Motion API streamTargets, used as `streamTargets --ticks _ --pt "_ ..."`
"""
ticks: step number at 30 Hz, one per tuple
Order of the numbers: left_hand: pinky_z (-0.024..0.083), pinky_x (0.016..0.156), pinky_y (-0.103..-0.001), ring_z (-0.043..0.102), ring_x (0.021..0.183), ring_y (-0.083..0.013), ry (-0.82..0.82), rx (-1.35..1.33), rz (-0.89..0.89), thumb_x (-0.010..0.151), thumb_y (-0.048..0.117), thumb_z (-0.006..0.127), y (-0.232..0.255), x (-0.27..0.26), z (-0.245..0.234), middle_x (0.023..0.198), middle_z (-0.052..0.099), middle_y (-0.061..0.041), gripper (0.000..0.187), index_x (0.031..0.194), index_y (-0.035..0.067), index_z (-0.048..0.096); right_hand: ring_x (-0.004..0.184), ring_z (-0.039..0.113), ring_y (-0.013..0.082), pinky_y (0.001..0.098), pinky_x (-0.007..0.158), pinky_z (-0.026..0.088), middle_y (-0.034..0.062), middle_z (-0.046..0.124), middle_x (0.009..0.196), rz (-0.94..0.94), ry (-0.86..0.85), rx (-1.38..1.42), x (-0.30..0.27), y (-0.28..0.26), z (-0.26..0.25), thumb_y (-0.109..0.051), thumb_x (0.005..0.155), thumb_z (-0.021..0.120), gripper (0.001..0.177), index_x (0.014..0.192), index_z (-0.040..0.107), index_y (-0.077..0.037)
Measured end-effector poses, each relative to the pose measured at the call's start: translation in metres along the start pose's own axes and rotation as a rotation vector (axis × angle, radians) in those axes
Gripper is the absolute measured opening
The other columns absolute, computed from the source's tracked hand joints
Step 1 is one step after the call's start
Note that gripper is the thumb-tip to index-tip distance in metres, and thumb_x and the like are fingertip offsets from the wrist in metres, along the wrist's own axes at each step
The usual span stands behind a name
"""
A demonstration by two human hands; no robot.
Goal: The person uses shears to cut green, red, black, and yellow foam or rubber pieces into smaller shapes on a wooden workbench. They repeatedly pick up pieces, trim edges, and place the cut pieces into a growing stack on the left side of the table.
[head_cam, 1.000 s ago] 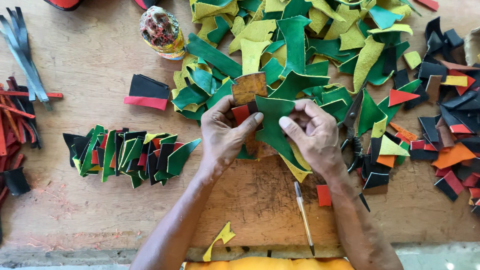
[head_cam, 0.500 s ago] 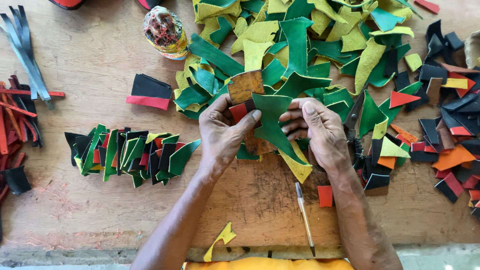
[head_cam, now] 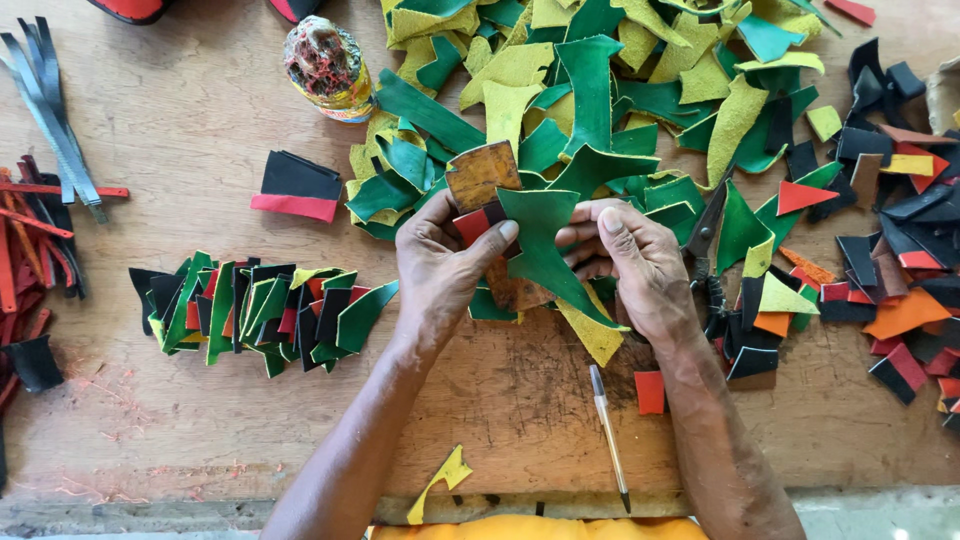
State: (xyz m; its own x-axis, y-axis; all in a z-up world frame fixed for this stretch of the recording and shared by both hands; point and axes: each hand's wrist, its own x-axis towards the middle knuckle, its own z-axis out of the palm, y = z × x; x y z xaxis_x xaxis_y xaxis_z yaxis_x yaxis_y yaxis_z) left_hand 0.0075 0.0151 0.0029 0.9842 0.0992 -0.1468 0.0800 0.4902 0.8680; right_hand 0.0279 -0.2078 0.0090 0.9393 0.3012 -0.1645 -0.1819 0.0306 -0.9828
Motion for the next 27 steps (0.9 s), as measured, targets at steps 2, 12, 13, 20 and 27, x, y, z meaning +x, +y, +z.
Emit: streamTargets --ticks 2,12,13,20,27 --pt "0.064 0.086 -0.032 0.072 0.096 -0.0129 0.002 0.005 0.006 0.087 -0.001 0.080 0.001 0.000 0.000 0.110 0.075 -0.008 0.038 0.123 -0.001 0.066 0.089 0.070 0.0152 0.0273 0.076 0.059 0.0123 0.073 0.110 0.000 -0.018 0.008 0.000 -0.001 0.000 -0.038 0.109 0.049 0.048 0.131 0.060 0.003" --pt "0.064 0.089 -0.032 0.072 0.097 -0.0126 0.008 0.024 0.011 0.087 0.001 0.080 -0.001 0.000 -0.001 0.112 0.075 -0.008 0.039 0.123 -0.002 0.065 0.092 0.069 0.0103 0.0236 0.075 0.056 0.0094 0.074 0.106 0.011 -0.028 -0.181 0.000 -0.004 0.003 -0.018 0.100 0.067 0.031 0.124 0.065 0.002" --pt "0.063 0.090 -0.031 0.072 0.097 -0.0122 0.008 0.029 0.014 0.088 0.001 0.080 -0.001 0.000 -0.001 0.112 0.075 -0.008 0.038 0.123 -0.001 0.065 0.094 0.069 0.0097 0.0233 0.079 0.057 0.0078 0.072 0.107 -0.041 -0.043 -0.177 0.001 -0.004 0.003 -0.013 0.097 0.070 0.031 0.123 0.064 0.001" --pt "0.061 0.090 -0.028 0.071 0.097 -0.0099 0.005 0.081 0.055 0.090 0.002 0.080 -0.004 0.001 -0.002 0.110 0.075 -0.007 0.032 0.118 -0.001 0.066 0.094 0.063 0.0065 0.0207 0.084 0.054 0.0020 0.069 0.104 -0.119 -0.055 -0.170 -0.002 -0.016 -0.006 0.000 0.092 0.073 0.031 0.123 0.067 -0.001" --pt "0.060 0.087 -0.028 0.072 0.097 -0.0138 -0.051 0.501 0.166 0.088 0.002 0.079 0.006 -0.007 0.007 0.111 0.077 -0.007 0.038 0.124 0.001 0.067 0.103 0.062 0.0067 0.0219 0.091 0.053 0.0002 0.070 0.117 -0.140 -0.212 -0.273 -0.008 -0.043 -0.026 -0.001 0.096 0.070 0.019 0.114 0.067 0.002"
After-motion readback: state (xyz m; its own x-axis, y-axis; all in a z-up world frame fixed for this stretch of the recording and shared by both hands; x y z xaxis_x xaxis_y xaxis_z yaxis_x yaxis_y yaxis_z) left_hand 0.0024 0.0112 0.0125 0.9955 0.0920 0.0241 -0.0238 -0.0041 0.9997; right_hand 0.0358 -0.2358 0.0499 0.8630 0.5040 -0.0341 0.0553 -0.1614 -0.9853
